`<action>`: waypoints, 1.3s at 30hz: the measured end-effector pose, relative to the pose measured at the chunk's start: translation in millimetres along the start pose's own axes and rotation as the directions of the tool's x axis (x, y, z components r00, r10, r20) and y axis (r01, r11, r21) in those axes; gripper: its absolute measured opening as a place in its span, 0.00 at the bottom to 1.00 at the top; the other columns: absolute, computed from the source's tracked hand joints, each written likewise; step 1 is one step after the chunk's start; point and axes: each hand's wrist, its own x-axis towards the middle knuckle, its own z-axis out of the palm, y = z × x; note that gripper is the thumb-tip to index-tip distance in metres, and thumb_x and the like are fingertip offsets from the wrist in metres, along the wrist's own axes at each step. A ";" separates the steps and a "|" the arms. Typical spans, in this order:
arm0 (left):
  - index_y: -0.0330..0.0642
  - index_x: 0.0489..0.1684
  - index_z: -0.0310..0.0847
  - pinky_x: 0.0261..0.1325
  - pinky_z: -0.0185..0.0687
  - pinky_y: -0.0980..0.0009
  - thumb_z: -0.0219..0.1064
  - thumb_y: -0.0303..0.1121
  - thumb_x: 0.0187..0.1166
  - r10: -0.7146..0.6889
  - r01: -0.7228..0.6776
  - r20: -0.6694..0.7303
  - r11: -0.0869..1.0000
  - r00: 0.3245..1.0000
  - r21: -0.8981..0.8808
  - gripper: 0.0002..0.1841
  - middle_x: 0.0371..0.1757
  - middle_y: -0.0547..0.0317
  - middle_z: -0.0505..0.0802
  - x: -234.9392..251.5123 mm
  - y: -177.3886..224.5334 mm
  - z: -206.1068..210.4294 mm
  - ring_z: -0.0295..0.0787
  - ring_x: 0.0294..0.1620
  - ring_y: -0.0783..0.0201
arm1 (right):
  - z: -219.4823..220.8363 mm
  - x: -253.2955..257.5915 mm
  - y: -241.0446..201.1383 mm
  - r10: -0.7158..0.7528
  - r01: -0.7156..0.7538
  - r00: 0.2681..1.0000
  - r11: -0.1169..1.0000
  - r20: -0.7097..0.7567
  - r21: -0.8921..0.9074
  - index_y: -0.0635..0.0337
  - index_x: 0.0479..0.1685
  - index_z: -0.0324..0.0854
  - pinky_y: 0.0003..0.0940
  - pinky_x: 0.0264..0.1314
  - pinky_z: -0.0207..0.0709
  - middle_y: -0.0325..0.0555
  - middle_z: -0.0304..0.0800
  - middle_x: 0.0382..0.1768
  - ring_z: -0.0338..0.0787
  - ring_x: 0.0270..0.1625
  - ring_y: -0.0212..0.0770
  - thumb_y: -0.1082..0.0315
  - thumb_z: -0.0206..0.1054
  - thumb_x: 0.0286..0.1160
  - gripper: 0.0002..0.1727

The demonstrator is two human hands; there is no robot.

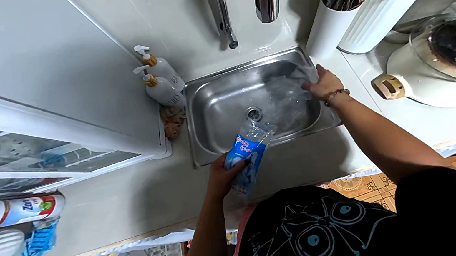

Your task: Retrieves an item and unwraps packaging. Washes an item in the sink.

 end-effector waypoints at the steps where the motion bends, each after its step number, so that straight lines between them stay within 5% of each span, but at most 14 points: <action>1: 0.36 0.47 0.87 0.49 0.92 0.73 0.77 0.27 0.67 0.002 -0.002 0.001 1.000 1.000 0.003 0.12 0.37 0.64 0.96 1.1 2.7 2.2 0.94 0.39 0.72 | 3.4 -12.1 -8.5 -0.097 0.096 0.995 0.994 -0.015 -0.051 0.59 0.86 0.67 0.78 0.65 0.73 0.72 0.73 0.78 0.82 0.70 0.75 0.53 0.77 0.69 0.44; 4: 0.35 0.47 0.87 0.49 0.91 0.74 0.78 0.28 0.67 0.032 -0.034 0.025 0.996 0.999 0.077 0.13 0.37 0.64 0.96 6.7 5.5 7.9 0.94 0.40 0.74 | 24.7 -49.7 -30.1 -0.506 0.482 0.860 0.846 0.062 0.228 0.60 0.47 0.91 0.55 0.71 0.80 0.59 0.85 0.67 0.84 0.71 0.55 0.63 0.83 0.61 0.16; 6: 0.34 0.48 0.87 0.50 0.89 0.76 0.78 0.32 0.68 0.046 -0.054 0.053 0.982 0.998 0.180 0.15 0.38 0.63 0.95 10.1 8.7 11.3 0.92 0.40 0.76 | 39.4 -70.0 -42.9 -0.644 0.499 0.703 0.749 0.302 0.436 0.58 0.38 0.95 0.44 0.76 0.79 0.52 0.88 0.67 0.83 0.74 0.45 0.70 0.81 0.59 0.08; 8: 0.33 0.45 0.87 0.49 0.86 0.78 0.77 0.35 0.68 0.062 -0.080 0.076 0.962 0.995 0.262 0.15 0.37 0.63 0.93 11.7 12.8 14.8 0.90 0.39 0.78 | 52.4 -80.8 -49.5 -0.653 0.447 0.576 0.756 0.493 0.478 0.62 0.43 0.95 0.43 0.75 0.79 0.54 0.88 0.67 0.85 0.72 0.45 0.75 0.81 0.58 0.12; 10: 0.34 0.42 0.86 0.46 0.84 0.79 0.76 0.35 0.68 0.069 -0.094 0.094 0.949 0.993 0.300 0.13 0.34 0.64 0.91 12.1 15.0 17.0 0.87 0.36 0.79 | 62.7 -89.7 -51.7 -0.613 0.428 0.548 0.790 0.569 0.439 0.66 0.47 0.93 0.43 0.67 0.82 0.55 0.91 0.58 0.89 0.62 0.44 0.75 0.83 0.57 0.15; 13: 0.36 0.39 0.86 0.44 0.83 0.77 0.76 0.37 0.68 0.061 -0.097 0.119 0.942 0.991 0.321 0.13 0.32 0.65 0.90 12.5 14.2 16.0 0.86 0.34 0.79 | 69.5 -100.6 -54.1 -0.602 0.430 0.536 0.798 0.591 0.422 0.70 0.39 0.88 0.38 0.57 0.81 0.52 0.89 0.46 0.87 0.50 0.39 0.79 0.77 0.63 0.07; 17: 0.36 0.42 0.86 0.46 0.85 0.77 0.78 0.39 0.68 0.059 -0.091 0.113 0.948 0.992 0.306 0.15 0.34 0.65 0.92 11.5 12.4 15.0 0.88 0.36 0.79 | 65.2 -105.6 -55.0 -0.647 0.556 0.489 0.748 0.585 0.362 0.72 0.47 0.90 0.43 0.66 0.80 0.58 0.91 0.52 0.89 0.57 0.46 0.80 0.69 0.73 0.08; 21: 0.35 0.46 0.86 0.50 0.87 0.77 0.78 0.37 0.68 0.068 -0.087 0.080 0.964 0.994 0.252 0.16 0.37 0.63 0.93 13.5 10.1 15.2 0.90 0.39 0.78 | 60.3 -98.2 -49.0 -0.773 0.785 0.442 0.579 0.456 0.219 0.59 0.55 0.94 0.63 0.80 0.67 0.55 0.85 0.74 0.79 0.79 0.57 0.80 0.63 0.75 0.17; 23: 0.34 0.47 0.86 0.51 0.88 0.76 0.78 0.35 0.67 0.084 -0.094 0.062 0.977 0.995 0.190 0.16 0.38 0.62 0.95 15.3 6.5 15.1 0.92 0.40 0.77 | 61.5 -93.0 -43.2 -0.850 0.839 0.461 0.511 0.254 0.189 0.51 0.53 0.97 0.65 0.80 0.67 0.52 0.84 0.75 0.77 0.80 0.57 0.78 0.64 0.71 0.19; 26: 0.33 0.47 0.86 0.51 0.90 0.75 0.78 0.32 0.67 0.101 -0.108 0.058 0.986 0.993 0.124 0.15 0.38 0.62 0.95 16.9 4.4 15.9 0.93 0.41 0.76 | 59.0 -85.0 -39.7 -0.815 0.773 0.579 0.544 -0.012 0.327 0.55 0.39 0.98 0.53 0.84 0.68 0.50 0.88 0.71 0.78 0.80 0.51 0.71 0.74 0.68 0.07; 29: 0.33 0.49 0.86 0.52 0.91 0.75 0.78 0.30 0.68 0.085 -0.089 0.050 0.992 0.995 0.091 0.15 0.39 0.62 0.96 16.6 1.9 13.7 0.94 0.41 0.75 | 43.0 -72.6 -40.3 -0.706 0.643 0.708 0.629 -0.026 0.437 0.61 0.39 0.93 0.38 0.74 0.78 0.47 0.91 0.60 0.86 0.68 0.38 0.67 0.73 0.74 0.07; 32: 0.35 0.50 0.87 0.51 0.91 0.76 0.76 0.29 0.69 0.049 -0.052 0.037 0.994 0.998 0.099 0.14 0.39 0.64 0.96 14.2 1.8 9.8 0.93 0.41 0.75 | 25.4 -47.5 -30.8 -0.544 0.469 0.839 0.729 0.005 0.498 0.65 0.53 0.87 0.29 0.46 0.88 0.40 0.96 0.40 0.92 0.38 0.28 0.66 0.60 0.88 0.13; 35: 0.35 0.50 0.86 0.50 0.90 0.76 0.76 0.28 0.69 0.020 -0.022 0.018 0.993 1.000 0.120 0.13 0.38 0.65 0.95 11.4 1.9 6.4 0.93 0.40 0.76 | 12.2 -20.3 -13.5 -0.406 0.346 0.914 0.776 -0.001 0.527 0.64 0.60 0.85 0.30 0.42 0.89 0.42 0.96 0.39 0.93 0.35 0.31 0.66 0.60 0.89 0.14; 39: 0.35 0.50 0.86 0.49 0.91 0.74 0.76 0.28 0.69 -0.009 0.008 0.007 0.995 1.000 0.096 0.14 0.38 0.64 0.95 9.0 1.3 3.8 0.93 0.39 0.74 | 4.9 4.7 10.5 -0.255 0.283 0.959 0.852 -0.123 0.441 0.65 0.52 0.85 0.32 0.43 0.87 0.44 0.92 0.37 0.90 0.34 0.32 0.66 0.74 0.76 0.13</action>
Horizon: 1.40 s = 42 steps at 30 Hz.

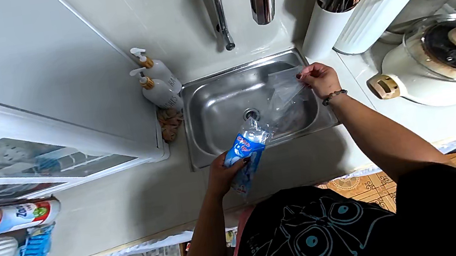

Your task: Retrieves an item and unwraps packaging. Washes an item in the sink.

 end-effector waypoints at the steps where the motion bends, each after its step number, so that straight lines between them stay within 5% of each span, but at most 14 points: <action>1: 0.35 0.49 0.86 0.49 0.91 0.74 0.76 0.28 0.69 0.003 -0.003 -0.002 1.000 1.000 -0.008 0.13 0.38 0.63 0.96 -0.3 -0.5 -0.4 0.93 0.39 0.74 | -2.9 3.4 5.7 0.018 -0.022 0.998 0.998 -0.054 -0.064 0.64 0.52 0.85 0.36 0.44 0.87 0.46 0.92 0.37 0.90 0.34 0.35 0.62 0.78 0.72 0.17; 3: 0.35 0.50 0.86 0.50 0.91 0.74 0.76 0.28 0.68 0.005 -0.005 -0.001 1.000 1.000 -0.024 0.14 0.38 0.64 0.96 -1.1 1.6 0.0 0.93 0.39 0.74 | -6.9 4.5 9.2 0.042 -0.070 0.991 0.972 -0.131 -0.222 0.63 0.67 0.80 0.52 0.54 0.88 0.58 0.93 0.51 0.95 0.45 0.51 0.52 0.80 0.70 0.31; 5: 0.35 0.50 0.86 0.50 0.91 0.74 0.76 0.26 0.68 0.020 -0.020 0.006 0.998 1.000 -0.053 0.14 0.38 0.64 0.96 -1.4 6.6 2.0 0.94 0.40 0.74 | -4.2 -3.2 2.6 -0.037 0.005 0.995 0.946 -0.093 -0.323 0.61 0.83 0.69 0.62 0.72 0.78 0.67 0.79 0.74 0.85 0.70 0.63 0.48 0.76 0.73 0.41; 9: 0.35 0.49 0.86 0.50 0.91 0.74 0.77 0.27 0.67 0.053 -0.051 0.045 0.997 0.998 -0.055 0.14 0.39 0.64 0.96 0.8 11.9 6.2 0.94 0.40 0.74 | 31.7 -47.0 -35.1 -0.324 0.336 0.887 0.942 0.329 0.024 0.59 0.43 0.94 0.47 0.81 0.74 0.55 0.85 0.72 0.78 0.80 0.49 0.68 0.78 0.62 0.10; 12: 0.36 0.46 0.87 0.48 0.90 0.76 0.77 0.29 0.67 0.097 -0.098 0.083 0.995 0.992 0.007 0.12 0.37 0.66 0.95 4.4 13.8 10.0 0.92 0.39 0.76 | 58.4 -69.7 -53.5 -0.234 0.209 0.670 0.970 0.705 0.124 0.62 0.41 0.95 0.41 0.75 0.79 0.51 0.89 0.66 0.85 0.72 0.42 0.74 0.82 0.57 0.11; 17: 0.35 0.45 0.86 0.50 0.88 0.77 0.79 0.34 0.68 0.116 -0.124 0.106 0.990 0.988 0.072 0.14 0.37 0.65 0.94 6.4 10.3 11.1 0.91 0.40 0.78 | 78.4 -80.7 -52.3 -0.150 0.238 0.668 0.971 0.729 -0.018 0.68 0.37 0.89 0.41 0.53 0.85 0.53 0.92 0.43 0.90 0.45 0.41 0.82 0.77 0.60 0.07; 22: 0.34 0.47 0.86 0.51 0.89 0.76 0.78 0.33 0.68 0.080 -0.084 0.073 0.995 0.994 0.047 0.15 0.39 0.64 0.95 4.7 5.8 7.2 0.92 0.41 0.77 | 68.2 -75.4 -57.1 -0.363 0.589 0.561 0.807 0.744 -0.050 0.68 0.39 0.93 0.56 0.84 0.67 0.55 0.82 0.77 0.77 0.82 0.56 0.81 0.61 0.75 0.12; 25: 0.34 0.49 0.86 0.51 0.90 0.75 0.77 0.29 0.68 0.056 -0.056 0.039 0.998 0.998 -0.001 0.14 0.39 0.63 0.96 3.9 4.3 5.6 0.93 0.41 0.75 | 52.3 -63.6 -59.7 -0.388 0.575 0.636 0.814 0.667 -0.075 0.60 0.58 0.93 0.59 0.86 0.63 0.52 0.72 0.86 0.73 0.85 0.55 0.70 0.59 0.83 0.17; 28: 0.34 0.49 0.86 0.50 0.90 0.74 0.76 0.28 0.69 0.026 -0.026 0.018 1.000 0.999 0.003 0.14 0.38 0.63 0.95 2.2 -1.0 1.6 0.93 0.40 0.75 | 29.0 -40.5 -52.8 -0.331 0.381 0.859 0.923 0.391 -0.056 0.63 0.58 0.91 0.38 0.72 0.84 0.48 0.94 0.59 0.93 0.61 0.35 0.68 0.63 0.84 0.14; 31: 0.35 0.49 0.86 0.49 0.91 0.75 0.77 0.28 0.68 0.010 -0.010 0.000 1.000 1.000 -0.009 0.13 0.38 0.65 0.95 -1.1 -5.7 -1.8 0.93 0.39 0.75 | 4.4 -10.6 -36.3 -0.131 0.153 0.981 0.976 0.143 -0.155 0.64 0.57 0.90 0.39 0.55 0.88 0.49 0.96 0.42 0.93 0.41 0.35 0.65 0.67 0.82 0.14; 34: 0.35 0.48 0.86 0.49 0.91 0.75 0.77 0.27 0.67 0.012 -0.013 -0.003 0.999 1.000 -0.034 0.13 0.37 0.65 0.95 -3.2 -2.0 -1.8 0.93 0.39 0.75 | -9.7 3.3 -17.0 0.005 -0.019 0.999 0.958 -0.049 -0.287 0.63 0.76 0.78 0.57 0.66 0.82 0.61 0.91 0.61 0.92 0.58 0.56 0.56 0.77 0.73 0.33; 37: 0.35 0.49 0.86 0.49 0.91 0.74 0.76 0.27 0.67 0.025 -0.024 0.010 0.997 1.000 -0.067 0.13 0.38 0.65 0.96 -3.5 5.8 0.8 0.93 0.39 0.75 | -3.9 -7.9 -14.7 -0.095 0.073 0.995 0.926 -0.041 -0.369 0.55 0.94 0.54 0.75 0.80 0.60 0.66 0.60 0.89 0.65 0.87 0.69 0.50 0.80 0.60 0.57; 40: 0.35 0.48 0.87 0.49 0.91 0.75 0.76 0.28 0.67 0.063 -0.062 0.038 0.997 0.997 -0.036 0.13 0.38 0.65 0.96 -0.9 8.3 5.2 0.93 0.40 0.76 | 25.5 -46.5 -33.3 -0.300 0.325 0.941 0.932 0.158 -0.162 0.57 0.59 0.89 0.57 0.84 0.68 0.60 0.76 0.79 0.71 0.85 0.56 0.60 0.82 0.60 0.25; 42: 0.35 0.47 0.86 0.50 0.90 0.76 0.77 0.28 0.68 0.090 -0.090 0.063 0.996 0.994 0.002 0.13 0.38 0.65 0.95 1.1 10.0 8.2 0.93 0.40 0.77 | 45.7 -69.8 -44.8 -0.278 0.298 0.847 0.954 0.454 0.027 0.57 0.41 0.95 0.48 0.81 0.74 0.53 0.86 0.71 0.79 0.79 0.48 0.68 0.84 0.57 0.12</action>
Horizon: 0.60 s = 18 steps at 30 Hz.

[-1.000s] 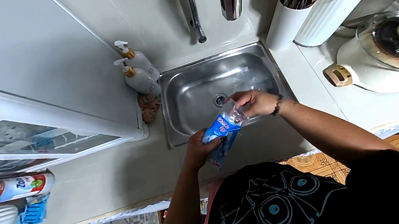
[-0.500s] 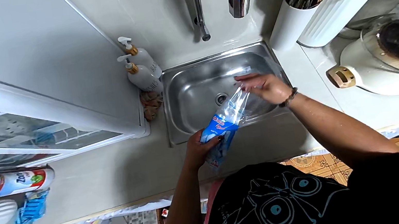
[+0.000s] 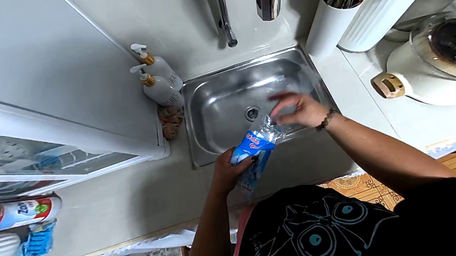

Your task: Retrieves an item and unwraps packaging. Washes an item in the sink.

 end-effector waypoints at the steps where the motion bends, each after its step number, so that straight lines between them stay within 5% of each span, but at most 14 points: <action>1: 0.35 0.46 0.86 0.49 0.90 0.77 0.77 0.29 0.67 0.020 -0.020 0.011 1.000 1.000 0.012 0.13 0.37 0.66 0.95 1.3 0.4 1.3 0.92 0.40 0.78 | 10.5 -1.0 -3.1 -0.001 -0.006 0.990 0.999 0.139 0.048 0.58 0.38 0.95 0.46 0.79 0.76 0.52 0.88 0.67 0.82 0.76 0.45 0.70 0.84 0.55 0.11; 3: 0.35 0.44 0.86 0.48 0.88 0.78 0.77 0.30 0.67 0.049 -0.050 0.030 0.998 0.998 0.035 0.12 0.36 0.67 0.94 3.6 0.3 3.3 0.91 0.39 0.79 | 25.1 0.1 -4.8 0.037 -0.063 0.959 0.994 0.279 0.086 0.63 0.38 0.93 0.44 0.69 0.82 0.52 0.91 0.59 0.88 0.64 0.44 0.77 0.83 0.52 0.12; 6: 0.35 0.44 0.86 0.49 0.88 0.78 0.78 0.31 0.67 0.059 -0.060 0.038 0.997 0.998 0.049 0.13 0.36 0.66 0.94 4.9 -1.3 3.6 0.91 0.39 0.79 | 34.3 0.6 -8.0 0.030 -0.045 0.962 0.998 0.270 0.050 0.66 0.35 0.90 0.42 0.56 0.84 0.52 0.91 0.46 0.89 0.50 0.42 0.81 0.78 0.57 0.07; 8: 0.35 0.44 0.86 0.50 0.88 0.77 0.78 0.32 0.67 0.044 -0.045 0.028 0.998 0.999 0.050 0.13 0.37 0.66 0.94 4.7 -2.2 1.7 0.91 0.40 0.78 | 32.5 0.7 -12.3 -0.092 0.107 0.962 0.993 0.258 -0.042 0.68 0.36 0.93 0.44 0.65 0.81 0.55 0.93 0.47 0.89 0.56 0.46 0.81 0.73 0.64 0.05; 10: 0.34 0.46 0.86 0.51 0.89 0.77 0.78 0.32 0.67 0.020 -0.021 0.026 0.999 0.999 0.046 0.14 0.38 0.65 0.95 4.1 -2.3 -0.5 0.92 0.41 0.77 | 26.3 0.6 -14.2 -0.182 0.232 0.937 0.962 0.298 -0.144 0.67 0.40 0.94 0.50 0.80 0.73 0.54 0.92 0.62 0.84 0.73 0.51 0.80 0.66 0.72 0.10; 12: 0.34 0.48 0.86 0.52 0.89 0.76 0.77 0.31 0.68 -0.003 0.003 0.017 1.000 1.000 0.029 0.15 0.39 0.63 0.95 3.7 -2.9 -1.4 0.92 0.41 0.77 | 20.2 1.0 -11.4 -0.217 0.296 0.934 0.916 0.284 -0.272 0.64 0.38 0.94 0.62 0.86 0.62 0.51 0.82 0.78 0.72 0.86 0.57 0.75 0.60 0.75 0.14; 14: 0.34 0.50 0.86 0.51 0.90 0.74 0.76 0.28 0.68 -0.036 0.036 0.000 0.999 0.999 -0.016 0.14 0.39 0.63 0.96 2.9 -1.3 -1.1 0.93 0.41 0.75 | 8.0 3.0 -11.7 -0.214 0.262 0.959 0.919 0.186 -0.294 0.56 0.51 0.96 0.66 0.88 0.54 0.49 0.75 0.84 0.65 0.90 0.60 0.66 0.60 0.82 0.16; 16: 0.33 0.51 0.85 0.51 0.92 0.73 0.76 0.26 0.68 -0.062 0.061 -0.021 0.996 0.998 -0.059 0.14 0.39 0.61 0.96 1.9 -1.3 -2.2 0.94 0.41 0.73 | -8.1 7.5 -7.5 -0.208 0.201 0.978 0.951 -0.003 -0.235 0.56 0.55 0.95 0.54 0.87 0.65 0.48 0.83 0.77 0.76 0.83 0.49 0.63 0.61 0.85 0.16; 18: 0.34 0.51 0.86 0.50 0.92 0.73 0.75 0.26 0.69 -0.088 0.087 -0.031 0.995 0.996 -0.046 0.14 0.39 0.62 0.96 0.7 -2.7 -6.2 0.94 0.41 0.73 | -26.9 14.8 0.0 -0.052 0.032 0.976 0.995 -0.213 -0.097 0.64 0.54 0.91 0.35 0.69 0.83 0.44 0.95 0.56 0.92 0.58 0.32 0.65 0.61 0.88 0.15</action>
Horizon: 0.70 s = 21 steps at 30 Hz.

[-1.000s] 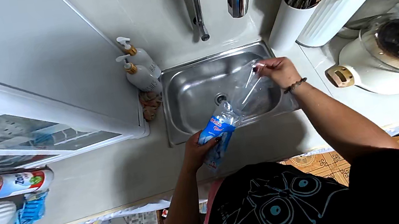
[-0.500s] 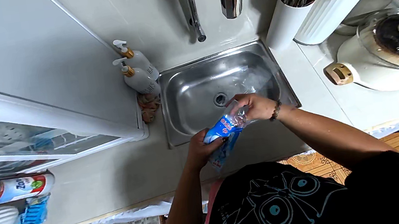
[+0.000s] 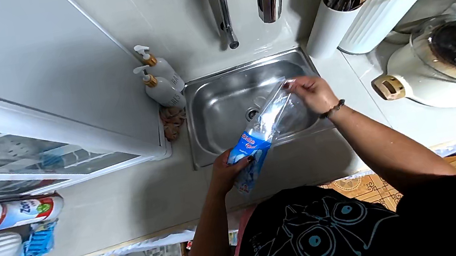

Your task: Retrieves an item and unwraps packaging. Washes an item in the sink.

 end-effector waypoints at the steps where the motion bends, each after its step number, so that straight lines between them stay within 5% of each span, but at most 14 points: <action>1: 0.34 0.52 0.86 0.50 0.91 0.73 0.75 0.26 0.70 -0.021 0.021 0.000 1.000 1.000 0.014 0.14 0.39 0.62 0.96 -0.9 -0.6 -2.7 0.94 0.40 0.73 | -7.5 6.0 8.0 0.108 -0.104 0.992 0.993 -0.068 0.059 0.64 0.54 0.89 0.32 0.59 0.88 0.43 0.97 0.48 0.94 0.47 0.30 0.64 0.61 0.88 0.14; 3: 0.34 0.52 0.86 0.49 0.91 0.73 0.75 0.26 0.70 -0.071 0.071 0.002 0.997 0.997 0.039 0.14 0.39 0.62 0.95 -2.4 0.3 -8.4 0.93 0.39 0.73 | -20.5 14.9 26.9 0.285 -0.269 0.946 0.956 -0.156 0.113 0.65 0.57 0.87 0.33 0.51 0.90 0.46 0.96 0.44 0.95 0.40 0.32 0.65 0.62 0.87 0.14; 6: 0.35 0.54 0.85 0.49 0.90 0.73 0.74 0.27 0.72 -0.164 0.163 0.016 0.984 0.986 0.073 0.14 0.40 0.62 0.95 -4.8 8.9 -14.2 0.93 0.39 0.73 | -31.9 19.5 59.5 0.444 -0.459 0.864 0.889 -0.238 -0.009 0.65 0.59 0.87 0.43 0.56 0.87 0.52 0.94 0.46 0.94 0.44 0.41 0.63 0.62 0.87 0.16; 9: 0.34 0.54 0.84 0.48 0.89 0.72 0.72 0.29 0.76 -0.317 0.310 0.044 0.943 0.948 0.119 0.13 0.39 0.58 0.93 -6.9 28.2 -16.5 0.91 0.38 0.71 | -32.8 13.9 72.1 0.582 -0.621 0.772 0.777 -0.254 -0.106 0.67 0.79 0.75 0.70 0.76 0.70 0.70 0.83 0.69 0.83 0.72 0.68 0.53 0.73 0.76 0.35; 11: 0.33 0.57 0.83 0.48 0.88 0.70 0.71 0.31 0.77 -0.362 0.341 0.100 0.923 0.927 0.176 0.14 0.40 0.57 0.93 -10.2 38.4 -20.8 0.90 0.38 0.70 | -21.0 3.0 67.2 0.565 -0.604 0.792 0.781 -0.232 -0.159 0.64 0.94 0.50 0.71 0.85 0.58 0.72 0.58 0.88 0.64 0.88 0.71 0.47 0.78 0.68 0.57; 12: 0.34 0.57 0.83 0.48 0.87 0.71 0.71 0.33 0.76 -0.353 0.320 0.147 0.924 0.924 0.208 0.16 0.40 0.59 0.92 -12.1 43.7 -22.6 0.90 0.39 0.71 | -10.6 -6.2 58.5 0.509 -0.546 0.830 0.824 -0.231 -0.148 0.63 0.94 0.51 0.65 0.89 0.59 0.68 0.57 0.90 0.62 0.90 0.65 0.46 0.81 0.64 0.60; 15: 0.37 0.57 0.82 0.51 0.88 0.74 0.69 0.38 0.68 -0.251 0.176 0.334 0.955 0.909 0.238 0.21 0.40 0.67 0.93 -14.7 56.9 -24.8 0.90 0.40 0.77 | 20.2 -48.6 -5.6 0.452 -0.447 0.892 0.884 -0.011 0.138 0.56 0.88 0.67 0.52 0.88 0.67 0.54 0.67 0.88 0.70 0.87 0.50 0.53 0.79 0.71 0.43; 18: 0.37 0.61 0.79 0.55 0.88 0.77 0.65 0.35 0.72 -0.183 0.092 0.437 0.971 0.881 0.220 0.19 0.43 0.71 0.94 -10.4 65.3 -21.5 0.91 0.44 0.80 | 40.4 -86.5 -58.6 0.278 -0.431 0.879 0.809 0.387 0.399 0.59 0.91 0.59 0.49 0.72 0.77 0.57 0.74 0.82 0.82 0.74 0.49 0.57 0.59 0.83 0.36; 21: 0.32 0.66 0.77 0.59 0.88 0.74 0.61 0.31 0.77 -0.137 0.048 0.469 0.979 0.872 0.197 0.19 0.48 0.64 0.94 -1.7 58.5 -8.2 0.92 0.48 0.77 | 38.5 -105.7 -89.6 0.222 -0.348 0.882 0.902 0.415 0.257 0.69 0.82 0.70 0.47 0.77 0.77 0.62 0.86 0.68 0.88 0.69 0.50 0.70 0.72 0.78 0.32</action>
